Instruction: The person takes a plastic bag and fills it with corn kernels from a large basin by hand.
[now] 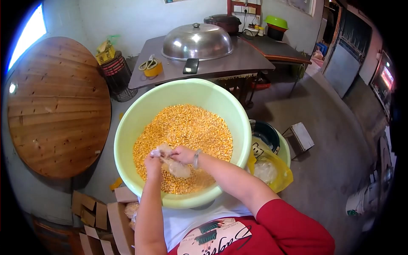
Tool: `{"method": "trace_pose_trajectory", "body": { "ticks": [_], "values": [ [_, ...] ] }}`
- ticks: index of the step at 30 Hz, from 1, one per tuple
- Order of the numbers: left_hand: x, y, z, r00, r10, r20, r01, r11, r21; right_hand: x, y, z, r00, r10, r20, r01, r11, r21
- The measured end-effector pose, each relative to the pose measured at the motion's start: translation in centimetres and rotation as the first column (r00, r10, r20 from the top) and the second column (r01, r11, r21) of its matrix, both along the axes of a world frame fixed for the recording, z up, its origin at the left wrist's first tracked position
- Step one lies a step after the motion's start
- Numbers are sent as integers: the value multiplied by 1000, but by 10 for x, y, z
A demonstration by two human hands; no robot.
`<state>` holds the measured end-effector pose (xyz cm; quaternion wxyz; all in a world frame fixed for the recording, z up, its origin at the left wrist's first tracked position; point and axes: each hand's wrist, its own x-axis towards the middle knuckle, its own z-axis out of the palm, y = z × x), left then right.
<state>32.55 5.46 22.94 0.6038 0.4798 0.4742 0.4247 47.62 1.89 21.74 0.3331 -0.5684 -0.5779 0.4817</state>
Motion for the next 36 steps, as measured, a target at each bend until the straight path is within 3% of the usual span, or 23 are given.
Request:
{"method": "trace_pose_trajectory", "body": {
  "ticks": [2, 3, 6, 7, 8, 9, 11, 12, 14, 15, 17, 18, 21, 22, 25, 27, 28, 31, 34, 36],
  "values": [
    [-2, 5, 3, 935, 178, 307, -140, 980, -142, 6, 3, -6, 996, -40, 78, 37, 999, 38],
    [-4, 7, 4, 856, 275, 438, -191, 955, -227, 10, 7, -13, 981, -192, 9, 192, 981, -17],
    [-17, 11, 9, 961, 198, 194, -127, 937, -326, 19, 13, -16, 774, -590, -230, 538, 804, -253],
    [-22, 12, 10, 980, 163, 114, -113, 926, -360, 22, 9, -3, 643, -686, -340, 589, 727, -353],
    [-26, 17, -6, 999, 41, -14, -43, 965, -258, 25, 6, 5, 485, -765, -425, 612, 643, -460],
    [-26, 20, -21, 970, -76, -229, 47, 991, -129, 31, 8, 3, 372, -755, -540, 551, 648, -526],
    [-23, 22, -41, 740, -198, -643, 300, 953, 52, 43, 13, -6, 98, -708, -699, 402, 671, -623],
    [-22, 13, -21, 529, -276, -803, 402, 914, -49, 44, 13, -8, 226, -729, -646, 530, 648, -546],
    [-23, 8, -26, 652, -209, -729, 414, 904, 111, 46, 13, -12, 434, -769, -468, 728, 606, -320],
    [-21, 7, -27, 708, -180, -683, 412, 891, 192, 45, 15, -20, 567, -748, -344, 764, 634, -120],
    [-7, -12, 13, 747, 25, -665, 414, 764, 494, 39, 23, -39, 714, -700, -17, 677, 684, 273],
    [1, -21, 31, 768, 124, -629, 405, 666, 626, 34, 23, -36, 766, -642, -11, 614, 728, 305],
    [13, -32, 48, 606, 199, -770, 594, 531, 605, 12, 14, -15, 890, -455, 5, 418, 823, 385],
    [15, -38, 52, 538, 56, -841, 573, 707, 414, 7, 10, -9, 918, -397, 6, 361, 840, 406],
    [0, -3, -14, 372, -47, -927, 531, 830, 171, 11, 1, 3, 941, -299, 158, 220, 896, 387],
    [-2, -7, -6, 405, 44, -913, 495, 829, 260, 22, 2, -11, 918, -246, 312, 106, 908, 406],
    [-8, -10, -4, 412, 89, -907, 469, 832, 295, 24, 1, -18, 914, -257, 314, 129, 919, 373],
    [-11, 4, -6, 516, -62, -855, 334, 933, 134, 30, 11, -18, 906, -305, 292, 206, 923, 323],
    [-12, 12, -16, 915, -130, -383, 184, 977, 108, 26, 4, -2, 901, -382, 207, 310, 899, 308],
    [0, 1, 1, 989, -26, -145, 53, 982, 181, 24, 1, 6, 906, -398, 145, 350, 896, 275]
  ]
}}
